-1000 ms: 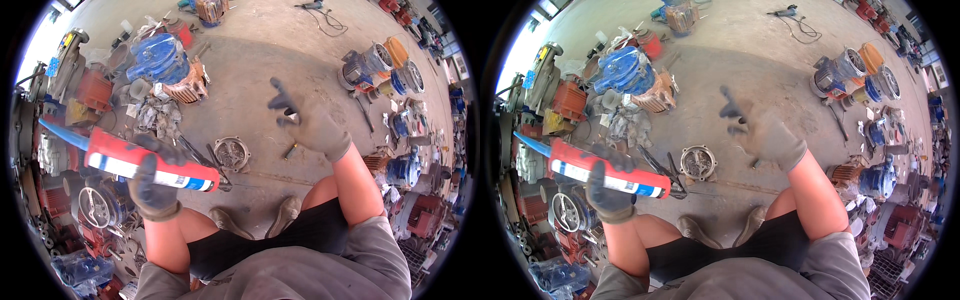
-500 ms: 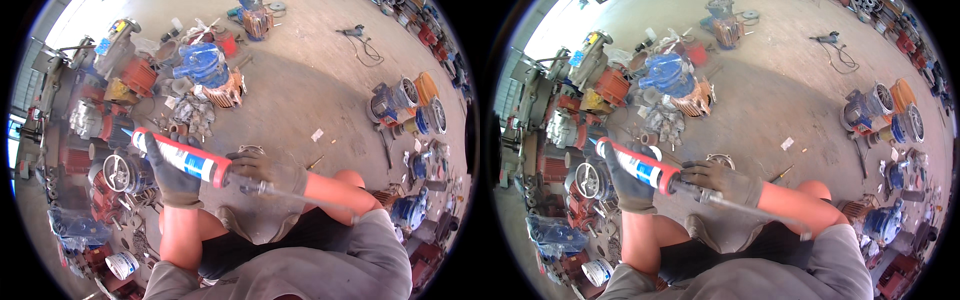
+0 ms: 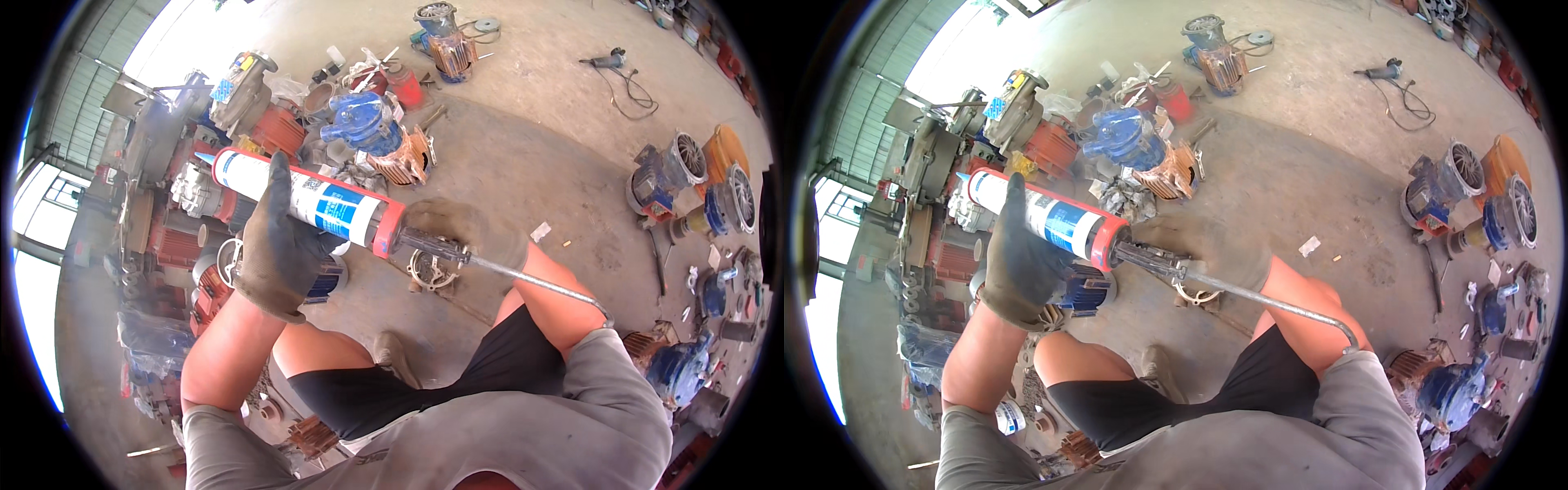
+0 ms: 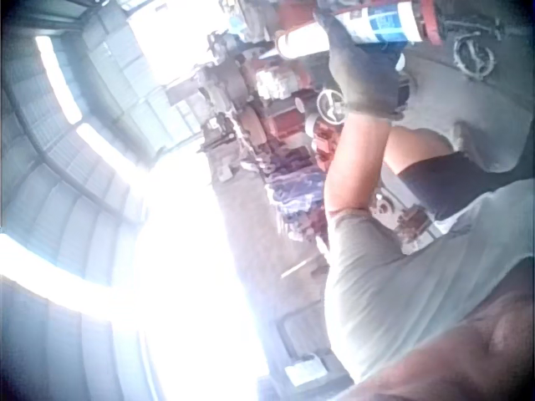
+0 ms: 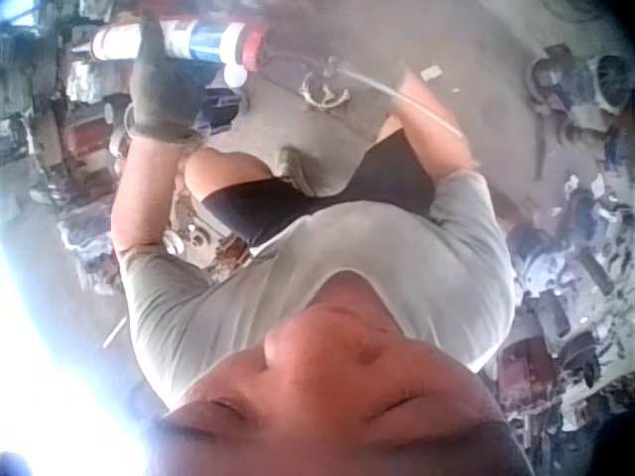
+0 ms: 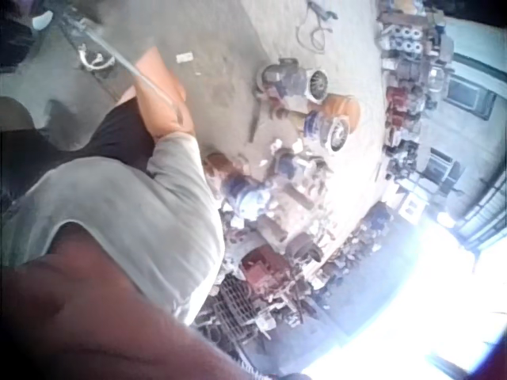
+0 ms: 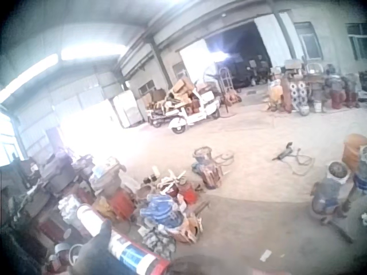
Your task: The person sits on the floor and uses a screwdriver to pry open a metal motor housing. They then pick up a sealant gun, remove the cap, and apply a bead of blue sealant along the rim of the housing.
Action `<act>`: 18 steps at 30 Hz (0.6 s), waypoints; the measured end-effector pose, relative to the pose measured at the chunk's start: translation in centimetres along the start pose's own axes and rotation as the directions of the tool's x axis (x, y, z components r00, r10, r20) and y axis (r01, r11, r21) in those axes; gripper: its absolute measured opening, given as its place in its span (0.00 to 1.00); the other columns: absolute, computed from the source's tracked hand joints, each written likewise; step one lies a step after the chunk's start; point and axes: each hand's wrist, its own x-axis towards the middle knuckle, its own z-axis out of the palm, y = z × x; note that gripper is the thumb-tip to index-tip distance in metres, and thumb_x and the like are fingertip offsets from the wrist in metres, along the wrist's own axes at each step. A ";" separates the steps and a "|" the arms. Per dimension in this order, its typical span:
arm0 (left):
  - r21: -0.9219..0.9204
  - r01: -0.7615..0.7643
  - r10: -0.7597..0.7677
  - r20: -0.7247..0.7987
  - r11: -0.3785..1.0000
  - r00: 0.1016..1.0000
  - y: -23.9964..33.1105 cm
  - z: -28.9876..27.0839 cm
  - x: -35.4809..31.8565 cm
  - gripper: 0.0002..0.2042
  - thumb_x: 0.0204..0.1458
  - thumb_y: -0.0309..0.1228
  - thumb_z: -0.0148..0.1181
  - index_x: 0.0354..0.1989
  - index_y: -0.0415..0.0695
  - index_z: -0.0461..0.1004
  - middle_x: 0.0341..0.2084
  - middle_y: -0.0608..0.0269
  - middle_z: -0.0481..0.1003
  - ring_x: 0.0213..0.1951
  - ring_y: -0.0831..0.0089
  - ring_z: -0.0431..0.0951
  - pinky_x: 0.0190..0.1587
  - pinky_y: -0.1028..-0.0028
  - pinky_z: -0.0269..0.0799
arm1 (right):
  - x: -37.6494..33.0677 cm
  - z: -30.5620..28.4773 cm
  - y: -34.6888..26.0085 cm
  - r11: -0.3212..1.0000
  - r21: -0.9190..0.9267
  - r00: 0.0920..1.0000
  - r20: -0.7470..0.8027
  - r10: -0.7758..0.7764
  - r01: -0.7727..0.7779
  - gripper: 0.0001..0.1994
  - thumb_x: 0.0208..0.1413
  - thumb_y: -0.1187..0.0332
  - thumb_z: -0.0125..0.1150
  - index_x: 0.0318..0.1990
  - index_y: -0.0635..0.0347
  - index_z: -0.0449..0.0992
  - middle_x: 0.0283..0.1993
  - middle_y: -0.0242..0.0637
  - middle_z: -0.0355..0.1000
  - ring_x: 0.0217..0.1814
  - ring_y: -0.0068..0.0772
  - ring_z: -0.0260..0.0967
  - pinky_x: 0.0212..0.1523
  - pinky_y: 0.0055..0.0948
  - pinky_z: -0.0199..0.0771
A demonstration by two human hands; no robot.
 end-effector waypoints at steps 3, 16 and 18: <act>0.157 -0.003 0.007 -0.026 0.988 1.000 -1.3 -0.1 0.2 0.21 0.75 0.52 0.55 0.59 0.46 0.70 0.47 0.56 0.81 0.51 0.57 0.85 0.54 0.49 0.85 | -0.3 -1.6 0.1 0.999 -0.050 1.000 0.014 -0.020 0.020 0.49 0.44 0.45 0.85 0.71 0.64 0.73 0.66 0.54 0.77 0.69 0.58 0.74 0.68 0.50 0.75; 0.635 -0.736 -0.679 0.434 -0.237 0.593 -12.7 0.3 10.2 0.18 0.69 0.41 0.61 0.56 0.39 0.77 0.43 0.39 0.85 0.47 0.48 0.88 0.50 0.57 0.84 | -9.1 -4.6 -0.7 0.549 0.684 0.506 -0.296 0.810 -0.480 0.40 0.48 0.90 0.47 0.75 0.67 0.67 0.65 0.52 0.79 0.66 0.45 0.80 0.66 0.41 0.83; 0.487 -0.800 -0.780 0.322 -0.350 0.536 -12.3 4.0 10.6 0.15 0.55 0.31 0.69 0.47 0.36 0.86 0.45 0.41 0.85 0.48 0.46 0.87 0.50 0.54 0.84 | -9.8 -6.7 -2.4 0.531 0.723 0.425 -0.352 0.834 -0.443 0.41 0.45 0.90 0.46 0.75 0.70 0.66 0.65 0.55 0.79 0.67 0.51 0.80 0.66 0.43 0.83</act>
